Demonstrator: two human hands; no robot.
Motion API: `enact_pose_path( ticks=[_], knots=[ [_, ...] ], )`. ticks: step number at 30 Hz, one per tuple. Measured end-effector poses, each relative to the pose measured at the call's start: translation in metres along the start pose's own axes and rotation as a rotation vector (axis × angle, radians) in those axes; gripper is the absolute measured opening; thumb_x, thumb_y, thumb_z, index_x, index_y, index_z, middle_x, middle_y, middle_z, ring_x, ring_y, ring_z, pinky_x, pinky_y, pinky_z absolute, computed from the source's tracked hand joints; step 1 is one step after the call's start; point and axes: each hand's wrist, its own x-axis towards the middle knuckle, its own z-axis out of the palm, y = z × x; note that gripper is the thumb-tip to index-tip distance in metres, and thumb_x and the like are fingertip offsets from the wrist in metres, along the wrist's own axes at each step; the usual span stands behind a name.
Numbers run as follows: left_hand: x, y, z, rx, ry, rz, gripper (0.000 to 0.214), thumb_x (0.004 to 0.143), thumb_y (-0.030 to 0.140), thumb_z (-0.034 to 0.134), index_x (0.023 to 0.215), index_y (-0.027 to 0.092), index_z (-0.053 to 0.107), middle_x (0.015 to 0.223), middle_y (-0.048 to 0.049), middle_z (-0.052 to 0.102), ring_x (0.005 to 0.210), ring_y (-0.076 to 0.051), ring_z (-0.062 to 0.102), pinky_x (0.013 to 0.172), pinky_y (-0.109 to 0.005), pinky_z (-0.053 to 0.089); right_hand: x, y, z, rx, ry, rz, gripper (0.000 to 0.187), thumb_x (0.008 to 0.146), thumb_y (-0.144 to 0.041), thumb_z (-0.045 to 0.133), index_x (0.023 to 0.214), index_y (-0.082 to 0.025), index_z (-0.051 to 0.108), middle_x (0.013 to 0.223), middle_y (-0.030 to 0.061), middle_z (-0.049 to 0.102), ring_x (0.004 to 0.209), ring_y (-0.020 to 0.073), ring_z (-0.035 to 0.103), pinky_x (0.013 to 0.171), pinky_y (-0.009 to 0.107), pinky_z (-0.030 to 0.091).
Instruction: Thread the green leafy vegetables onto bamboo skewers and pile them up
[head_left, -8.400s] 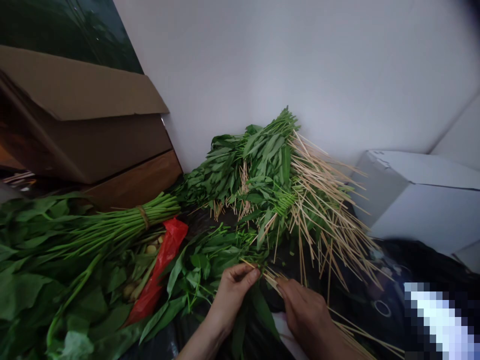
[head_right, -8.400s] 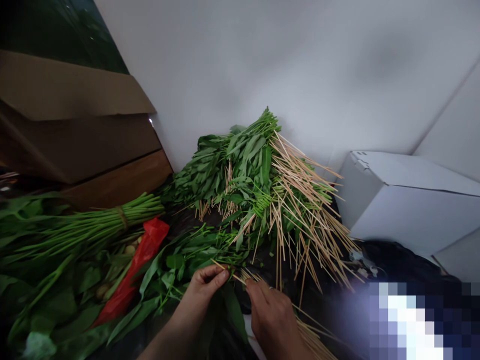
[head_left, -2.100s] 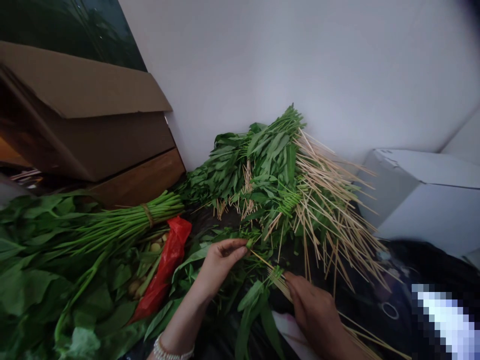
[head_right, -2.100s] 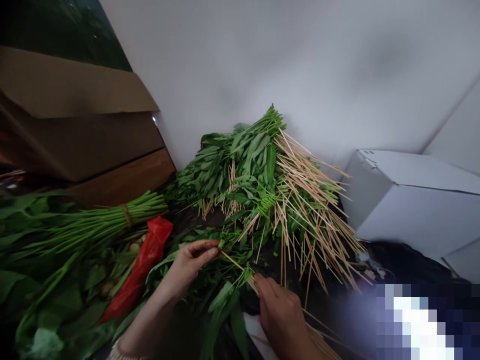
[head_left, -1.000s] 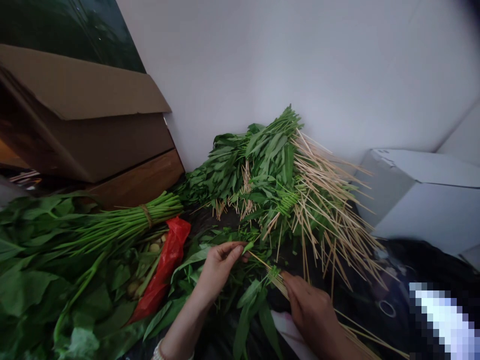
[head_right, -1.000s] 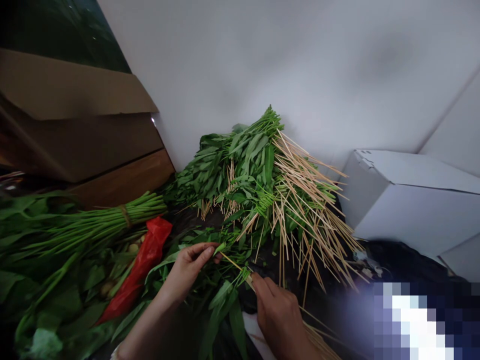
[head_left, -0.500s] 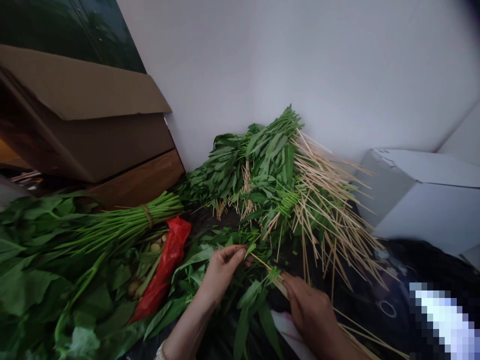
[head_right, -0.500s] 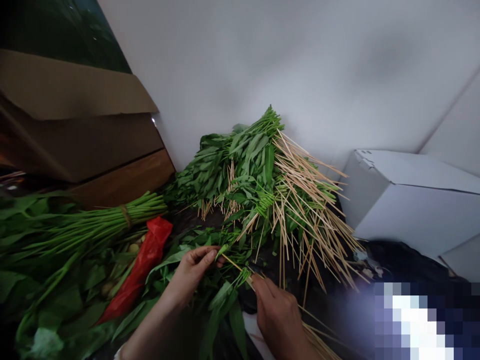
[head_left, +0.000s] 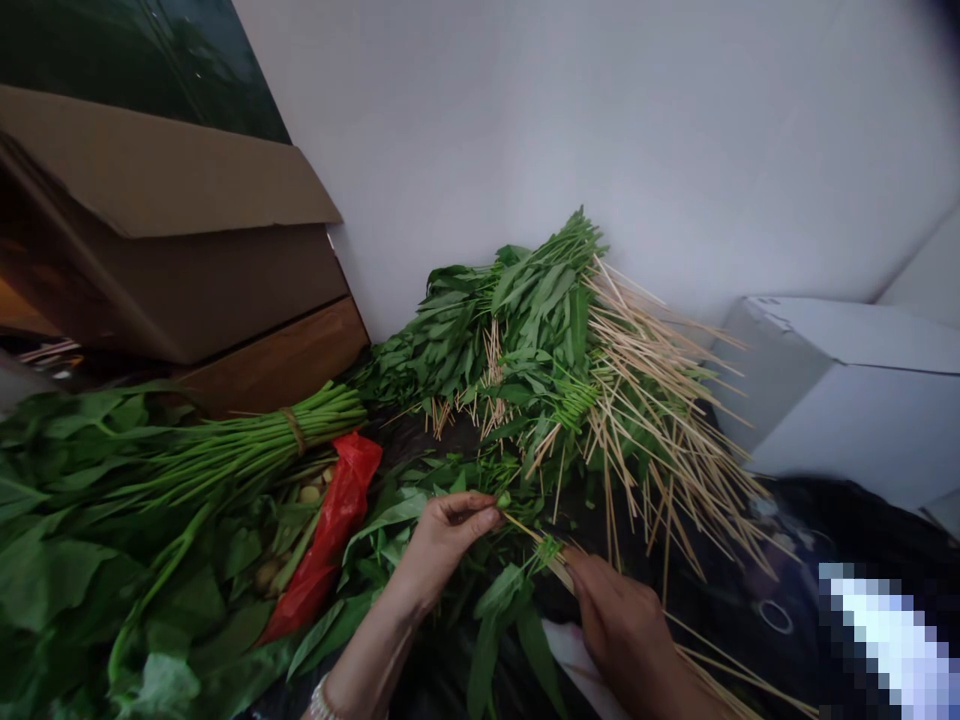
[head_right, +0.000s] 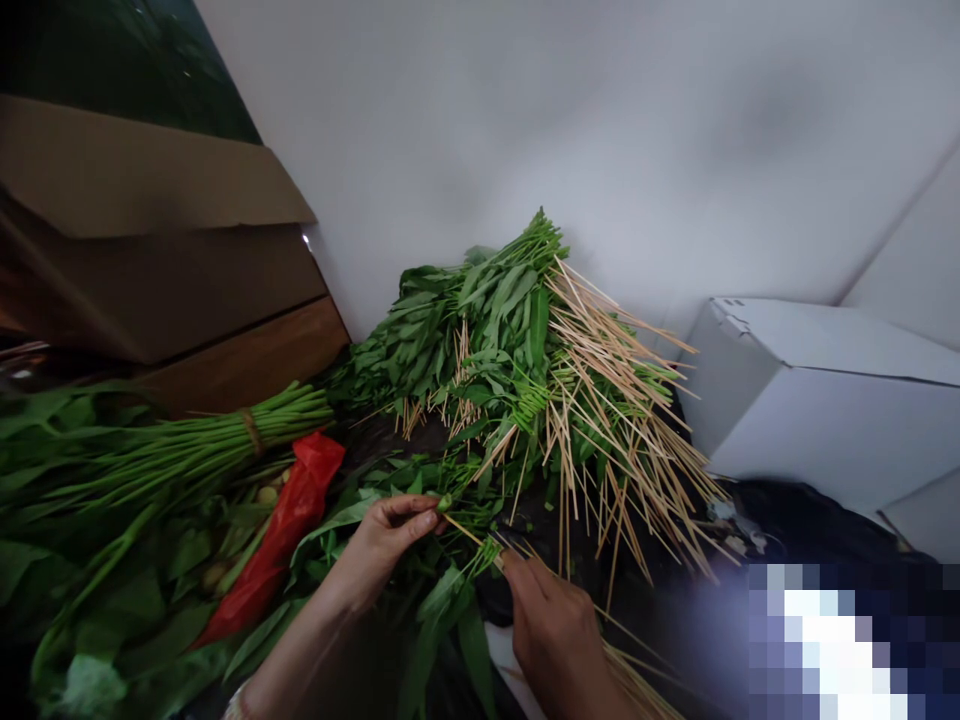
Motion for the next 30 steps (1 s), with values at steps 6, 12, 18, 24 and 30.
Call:
enact_pose_path(
  ticks=[6,12,18,24,30],
  knots=[
    [-0.001,-0.004,-0.004,-0.004,0.003,-0.016,0.031,0.055,0.038,0.085,0.074,0.016,0.076,0.071,-0.0016,0.073,0.068,-0.013,0.062,0.071,-0.022,0.047,-0.003,0.001,0.002,0.004,-0.009,-0.008,0.033,0.09,-0.005,0.034,0.112,-0.015,0.057,0.088,0.0062,0.068,0.078,0.0135,0.067,0.074,0.023,0.05],
    [-0.003,-0.021,0.001,0.03,-0.126,0.014,0.022,0.062,0.034,0.081,0.074,0.017,0.076,0.072,-0.0018,0.073,0.067,-0.013,0.062,0.069,-0.022,0.047,-0.001,-0.004,0.002,-0.024,-0.018,-0.018,0.033,0.092,-0.008,0.031,0.108,-0.017,0.058,0.078,0.0032,0.067,0.065,0.0127,0.064,0.063,0.022,0.047],
    [-0.007,-0.032,0.015,0.123,-0.275,0.118,0.018,0.069,0.031,0.077,0.081,0.017,0.077,0.082,-0.0046,0.075,0.076,-0.018,0.066,0.073,-0.025,0.049,0.002,-0.003,0.001,-0.082,0.002,-0.082,0.031,0.092,-0.007,0.032,0.106,-0.018,0.057,0.074,0.0012,0.065,0.062,0.0129,0.063,0.062,0.024,0.044],
    [-0.01,0.015,-0.027,0.401,0.052,0.298,0.024,0.083,0.033,0.061,0.096,0.018,0.074,0.089,-0.0064,0.074,0.083,-0.02,0.065,0.077,-0.029,0.048,0.003,0.003,-0.001,-0.124,0.06,-0.075,0.026,0.093,-0.009,0.032,0.103,-0.017,0.056,0.074,0.0006,0.065,0.058,0.0108,0.062,0.06,0.022,0.042],
    [-0.026,0.028,-0.052,0.747,-0.138,0.4,0.009,0.079,0.025,0.067,0.076,0.018,0.072,0.075,-0.0026,0.066,0.074,-0.016,0.06,0.07,-0.026,0.044,0.004,0.003,-0.001,-0.167,0.051,-0.059,0.027,0.096,-0.013,0.03,0.102,-0.017,0.056,0.077,0.0017,0.066,0.062,0.0108,0.064,0.062,0.021,0.042]
  ],
)
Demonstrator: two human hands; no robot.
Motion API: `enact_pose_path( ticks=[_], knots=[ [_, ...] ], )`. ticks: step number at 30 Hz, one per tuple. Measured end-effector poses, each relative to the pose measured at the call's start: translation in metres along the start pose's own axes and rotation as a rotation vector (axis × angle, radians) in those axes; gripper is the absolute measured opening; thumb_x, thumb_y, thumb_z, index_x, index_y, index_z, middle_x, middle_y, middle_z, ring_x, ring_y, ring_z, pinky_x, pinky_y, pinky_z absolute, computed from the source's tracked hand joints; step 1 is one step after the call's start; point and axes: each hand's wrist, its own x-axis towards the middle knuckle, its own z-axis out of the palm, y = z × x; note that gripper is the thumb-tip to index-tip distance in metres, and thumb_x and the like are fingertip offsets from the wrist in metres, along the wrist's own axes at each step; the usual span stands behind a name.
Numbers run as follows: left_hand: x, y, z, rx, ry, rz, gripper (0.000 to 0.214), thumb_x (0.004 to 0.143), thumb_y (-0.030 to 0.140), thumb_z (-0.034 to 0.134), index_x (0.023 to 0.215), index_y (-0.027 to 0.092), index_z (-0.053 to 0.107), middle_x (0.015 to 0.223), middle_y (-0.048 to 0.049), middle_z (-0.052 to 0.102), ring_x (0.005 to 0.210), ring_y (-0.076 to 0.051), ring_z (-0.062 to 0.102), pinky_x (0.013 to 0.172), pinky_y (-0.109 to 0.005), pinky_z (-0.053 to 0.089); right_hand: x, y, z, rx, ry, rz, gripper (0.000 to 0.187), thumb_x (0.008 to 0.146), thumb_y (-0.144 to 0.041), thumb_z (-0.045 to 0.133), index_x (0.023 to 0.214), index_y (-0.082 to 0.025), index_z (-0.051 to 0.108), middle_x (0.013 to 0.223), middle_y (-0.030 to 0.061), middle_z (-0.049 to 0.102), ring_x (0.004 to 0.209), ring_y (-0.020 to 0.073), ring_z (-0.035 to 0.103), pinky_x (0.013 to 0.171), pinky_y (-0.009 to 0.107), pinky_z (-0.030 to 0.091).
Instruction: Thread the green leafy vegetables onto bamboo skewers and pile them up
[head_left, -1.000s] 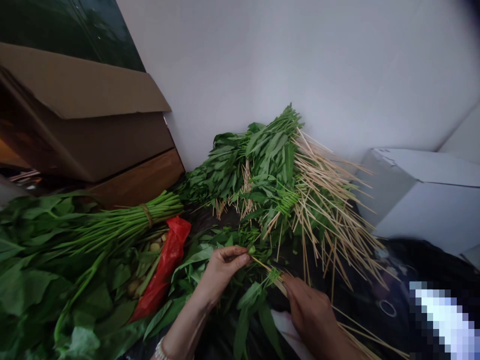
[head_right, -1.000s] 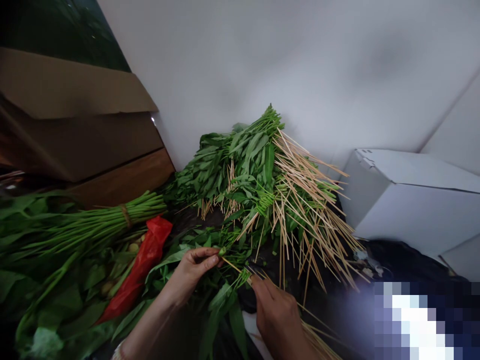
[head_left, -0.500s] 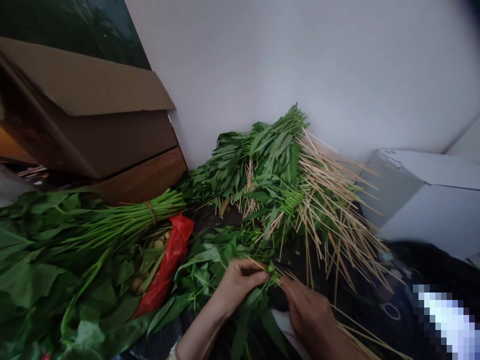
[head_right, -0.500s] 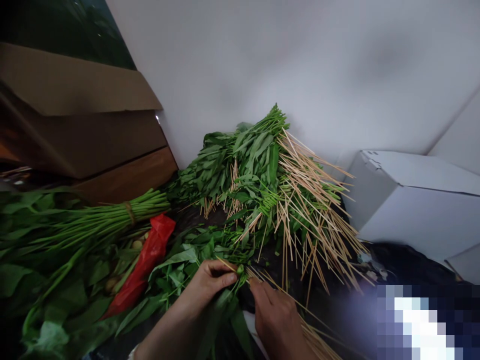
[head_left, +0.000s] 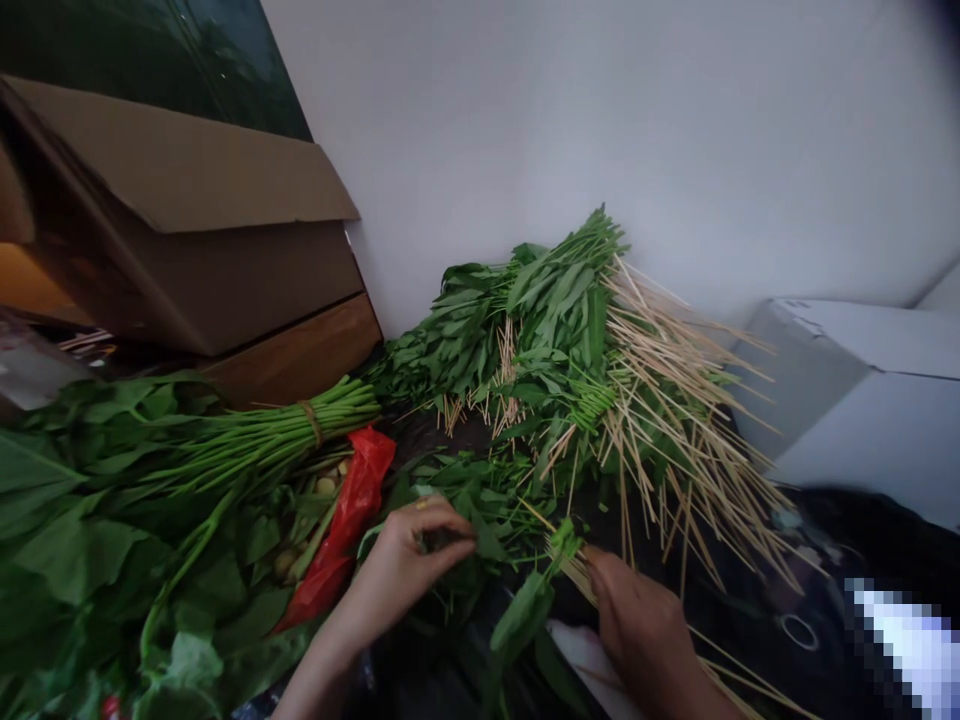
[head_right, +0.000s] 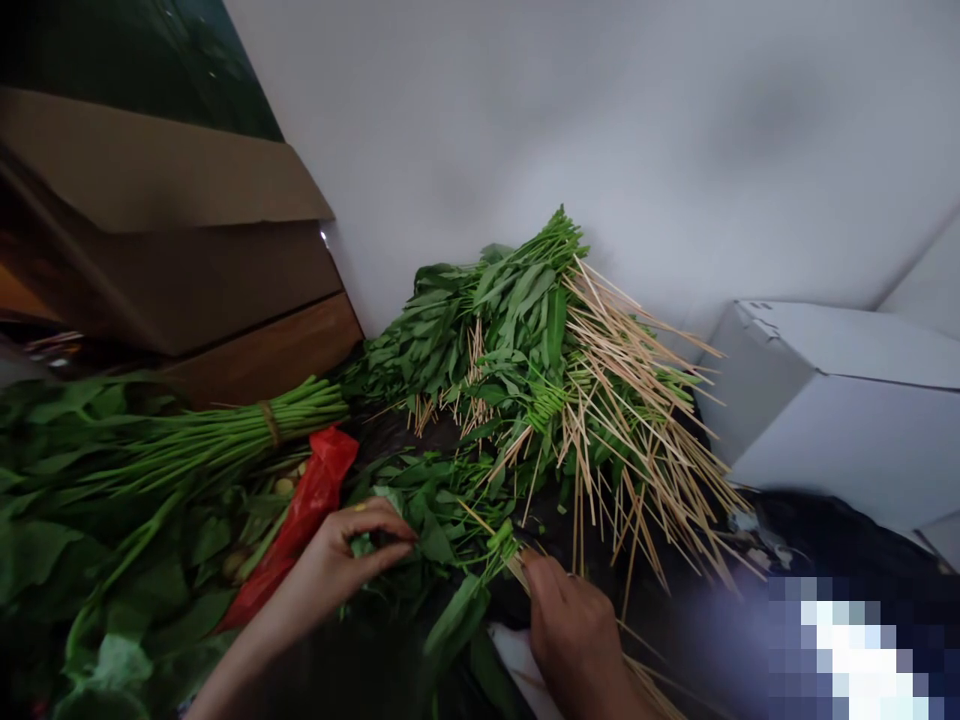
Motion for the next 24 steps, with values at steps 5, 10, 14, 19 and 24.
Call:
enact_pose_path(
  ticks=[5,10,14,19,24],
  knots=[
    [-0.006,-0.004,0.023,0.339,-0.243,0.091,0.009,0.079,0.022,0.066,0.081,0.024,0.074,0.081,-0.002,0.063,0.082,-0.017,0.057,0.08,-0.029,0.042,0.002,-0.002,0.0,0.021,0.002,-0.005,0.026,0.095,-0.013,0.031,0.101,-0.017,0.056,0.068,-0.001,0.063,0.054,0.0104,0.061,0.057,0.022,0.041],
    [-0.007,-0.014,0.044,0.655,-0.205,0.065,0.017,0.068,0.014,0.066,0.082,0.022,0.073,0.096,-0.0088,0.061,0.098,-0.028,0.052,0.088,-0.041,0.039,0.001,-0.001,0.0,0.015,-0.001,-0.001,0.027,0.094,-0.012,0.031,0.1,-0.016,0.058,0.076,0.0019,0.067,0.059,0.0108,0.064,0.06,0.021,0.044],
    [-0.006,-0.014,0.044,0.58,-0.154,0.049,0.023,0.066,0.007,0.062,0.082,0.021,0.071,0.096,-0.0081,0.06,0.097,-0.027,0.052,0.088,-0.039,0.04,0.0,0.001,0.001,0.011,-0.017,0.0,0.027,0.094,-0.012,0.032,0.101,-0.016,0.058,0.076,0.0024,0.067,0.057,0.011,0.063,0.057,0.021,0.044],
    [0.007,0.003,0.023,0.152,-0.024,0.039,0.01,0.077,0.018,0.063,0.084,0.021,0.069,0.098,-0.006,0.059,0.096,-0.021,0.055,0.089,-0.034,0.042,-0.004,0.005,0.004,0.021,-0.005,0.018,0.027,0.093,-0.012,0.033,0.103,-0.015,0.058,0.083,0.0049,0.069,0.065,0.0115,0.066,0.061,0.02,0.046],
    [0.021,0.025,0.007,-0.218,0.174,0.027,0.01,0.078,0.025,0.065,0.083,0.017,0.069,0.103,-0.0087,0.061,0.101,-0.022,0.057,0.091,-0.032,0.042,-0.005,0.007,0.005,0.019,-0.015,-0.003,0.027,0.094,-0.011,0.034,0.105,-0.014,0.058,0.089,0.0067,0.07,0.069,0.0125,0.068,0.063,0.02,0.048]
  ],
)
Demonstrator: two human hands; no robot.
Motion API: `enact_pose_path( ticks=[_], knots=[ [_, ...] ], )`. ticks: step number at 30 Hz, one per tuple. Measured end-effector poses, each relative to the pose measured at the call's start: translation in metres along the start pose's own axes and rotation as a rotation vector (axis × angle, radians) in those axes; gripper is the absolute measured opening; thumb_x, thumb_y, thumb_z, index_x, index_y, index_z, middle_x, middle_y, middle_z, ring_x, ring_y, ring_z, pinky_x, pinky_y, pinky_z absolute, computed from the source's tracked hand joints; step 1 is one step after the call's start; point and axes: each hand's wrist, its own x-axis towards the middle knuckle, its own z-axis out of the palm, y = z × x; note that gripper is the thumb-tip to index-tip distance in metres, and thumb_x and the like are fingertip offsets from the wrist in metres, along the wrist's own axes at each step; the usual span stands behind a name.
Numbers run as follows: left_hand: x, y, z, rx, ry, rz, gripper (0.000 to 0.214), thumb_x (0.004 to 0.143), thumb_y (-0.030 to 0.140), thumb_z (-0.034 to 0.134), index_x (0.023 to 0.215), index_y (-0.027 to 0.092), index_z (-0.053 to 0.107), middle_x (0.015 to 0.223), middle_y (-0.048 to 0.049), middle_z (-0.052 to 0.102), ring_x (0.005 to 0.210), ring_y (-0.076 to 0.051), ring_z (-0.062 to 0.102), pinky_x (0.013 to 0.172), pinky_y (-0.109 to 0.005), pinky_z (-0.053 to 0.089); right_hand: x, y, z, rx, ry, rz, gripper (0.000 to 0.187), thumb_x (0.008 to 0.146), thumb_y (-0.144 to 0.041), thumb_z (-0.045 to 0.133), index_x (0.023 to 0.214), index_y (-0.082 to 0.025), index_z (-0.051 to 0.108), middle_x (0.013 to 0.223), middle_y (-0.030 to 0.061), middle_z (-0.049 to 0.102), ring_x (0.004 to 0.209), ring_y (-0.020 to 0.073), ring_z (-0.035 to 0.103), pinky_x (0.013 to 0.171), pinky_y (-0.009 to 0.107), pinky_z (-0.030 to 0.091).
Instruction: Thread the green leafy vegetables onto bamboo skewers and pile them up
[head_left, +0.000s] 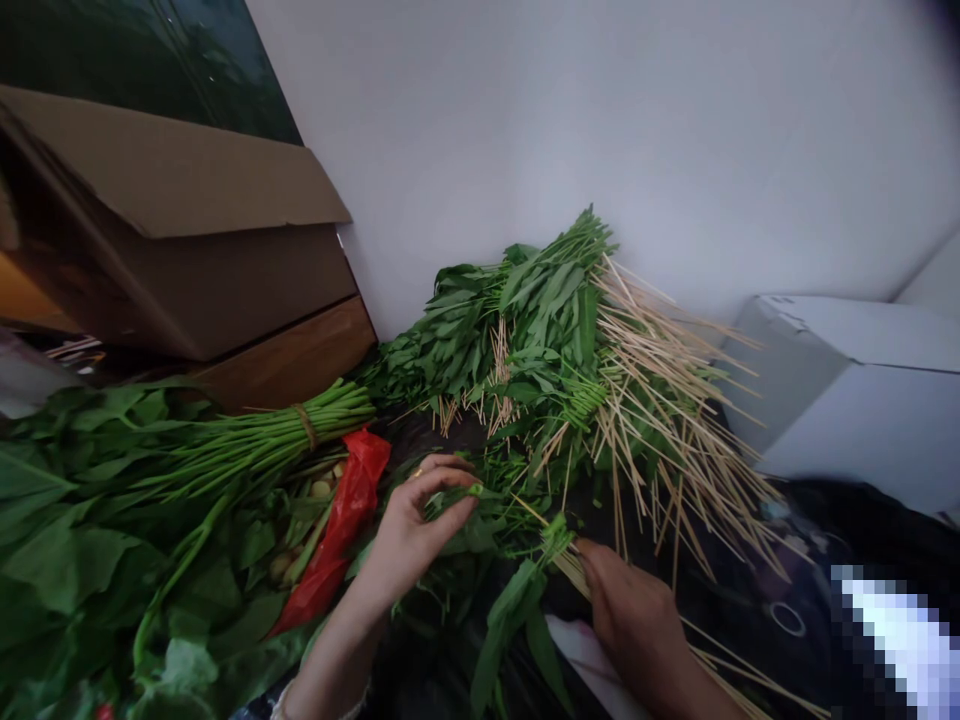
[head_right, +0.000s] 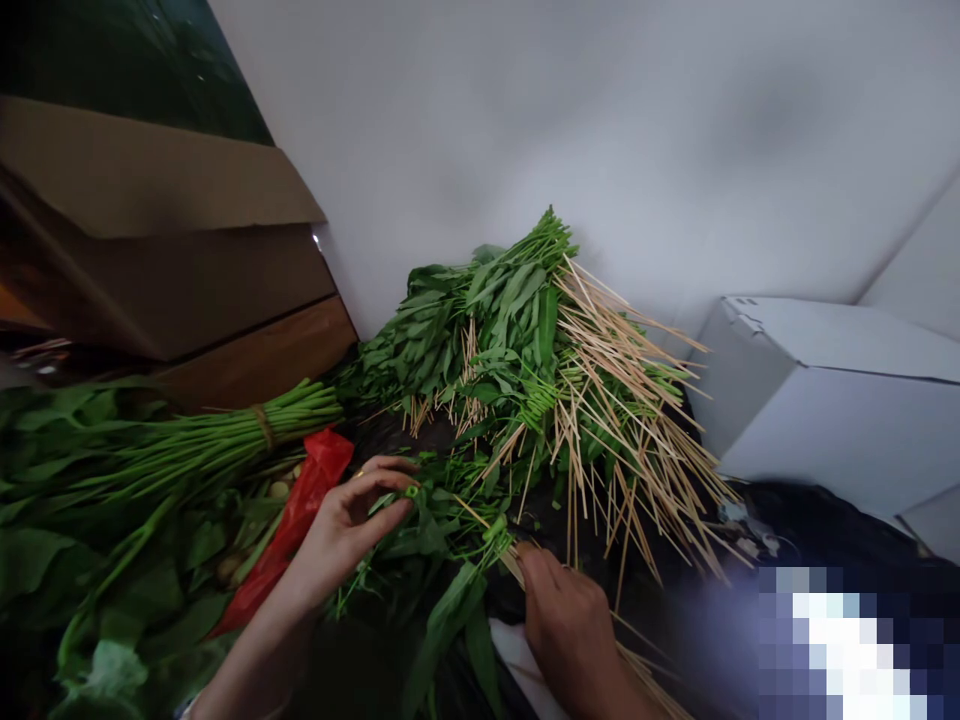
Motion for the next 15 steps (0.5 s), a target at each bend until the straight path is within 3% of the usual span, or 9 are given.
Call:
enact_pose_path(
  ticks=[4,8,15],
  knots=[
    [0.004,-0.003,0.007,-0.243,0.099,-0.059,0.014,0.08,0.03,0.065,0.086,0.018,0.07,0.102,-0.0072,0.066,0.1,-0.02,0.059,0.087,-0.028,0.044,0.002,-0.001,-0.002,0.003,-0.001,0.006,0.026,0.094,-0.012,0.034,0.106,-0.014,0.057,0.089,0.0066,0.07,0.069,0.0125,0.067,0.063,0.021,0.048],
    [0.003,-0.018,0.02,-0.457,0.143,-0.23,0.025,0.078,0.036,0.069,0.096,0.018,0.072,0.091,-0.0052,0.072,0.085,-0.017,0.063,0.083,-0.026,0.046,0.003,-0.003,-0.003,0.015,-0.009,0.011,0.027,0.093,-0.011,0.034,0.107,-0.015,0.057,0.087,0.0056,0.07,0.069,0.0121,0.067,0.063,0.02,0.047],
    [-0.001,-0.031,0.039,-0.517,0.167,-0.373,0.033,0.066,0.039,0.079,0.088,0.015,0.074,0.084,-0.0058,0.075,0.077,-0.017,0.066,0.075,-0.026,0.048,0.007,-0.009,-0.009,0.076,-0.043,0.032,0.029,0.091,-0.008,0.034,0.102,-0.016,0.059,0.08,0.0035,0.068,0.068,0.0121,0.066,0.066,0.021,0.048]
  ],
)
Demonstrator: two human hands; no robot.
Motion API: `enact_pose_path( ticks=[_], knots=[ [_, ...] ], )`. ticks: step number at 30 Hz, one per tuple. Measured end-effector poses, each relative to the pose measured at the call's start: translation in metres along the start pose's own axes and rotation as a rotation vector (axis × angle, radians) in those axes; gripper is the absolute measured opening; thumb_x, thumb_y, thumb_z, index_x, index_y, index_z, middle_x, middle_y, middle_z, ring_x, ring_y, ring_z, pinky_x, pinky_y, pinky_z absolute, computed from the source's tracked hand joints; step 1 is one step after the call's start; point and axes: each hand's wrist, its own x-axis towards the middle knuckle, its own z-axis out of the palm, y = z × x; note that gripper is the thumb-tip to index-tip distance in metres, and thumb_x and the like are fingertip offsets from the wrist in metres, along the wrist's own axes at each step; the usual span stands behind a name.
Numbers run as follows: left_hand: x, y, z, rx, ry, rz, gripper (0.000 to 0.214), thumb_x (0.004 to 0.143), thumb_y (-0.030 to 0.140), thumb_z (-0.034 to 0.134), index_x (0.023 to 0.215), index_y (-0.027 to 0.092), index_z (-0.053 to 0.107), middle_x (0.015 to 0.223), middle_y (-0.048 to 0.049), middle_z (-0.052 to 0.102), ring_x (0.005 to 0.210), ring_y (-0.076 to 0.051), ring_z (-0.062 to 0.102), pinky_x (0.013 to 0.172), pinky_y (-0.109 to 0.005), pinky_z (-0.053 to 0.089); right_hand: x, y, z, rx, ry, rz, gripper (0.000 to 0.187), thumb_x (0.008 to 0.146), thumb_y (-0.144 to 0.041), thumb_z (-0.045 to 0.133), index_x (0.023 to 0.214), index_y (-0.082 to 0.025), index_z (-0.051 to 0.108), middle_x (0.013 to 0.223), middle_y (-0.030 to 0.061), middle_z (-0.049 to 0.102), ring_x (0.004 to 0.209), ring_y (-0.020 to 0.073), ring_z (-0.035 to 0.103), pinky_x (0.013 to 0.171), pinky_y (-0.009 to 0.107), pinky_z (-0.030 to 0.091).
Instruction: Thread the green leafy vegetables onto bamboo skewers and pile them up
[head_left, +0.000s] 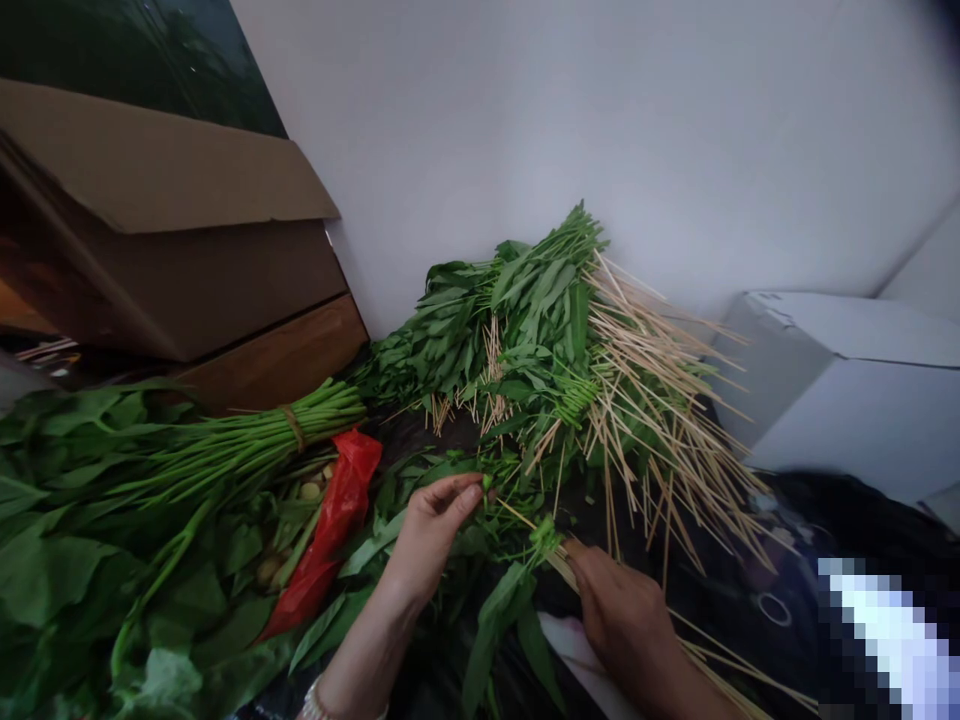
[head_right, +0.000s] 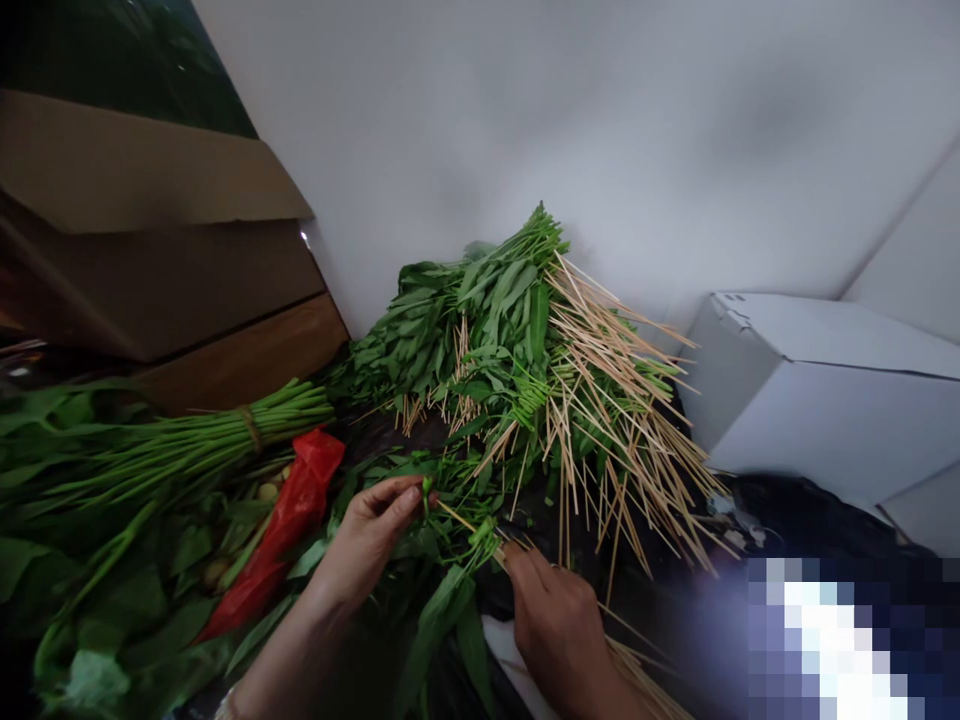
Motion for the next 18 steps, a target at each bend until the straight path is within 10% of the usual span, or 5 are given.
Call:
enact_pose_path(
  ticks=[18],
  knots=[
    [-0.0028,-0.0032,-0.0008,0.225,-0.004,0.046,0.032,0.07,0.04,0.074,0.09,0.016,0.077,0.086,-0.0068,0.076,0.081,-0.022,0.066,0.079,-0.031,0.05,0.0029,-0.0024,-0.0035,-0.027,0.006,-0.051,0.031,0.091,-0.007,0.033,0.106,-0.014,0.059,0.075,0.0028,0.064,0.064,0.0125,0.064,0.062,0.023,0.047]
  ],
)
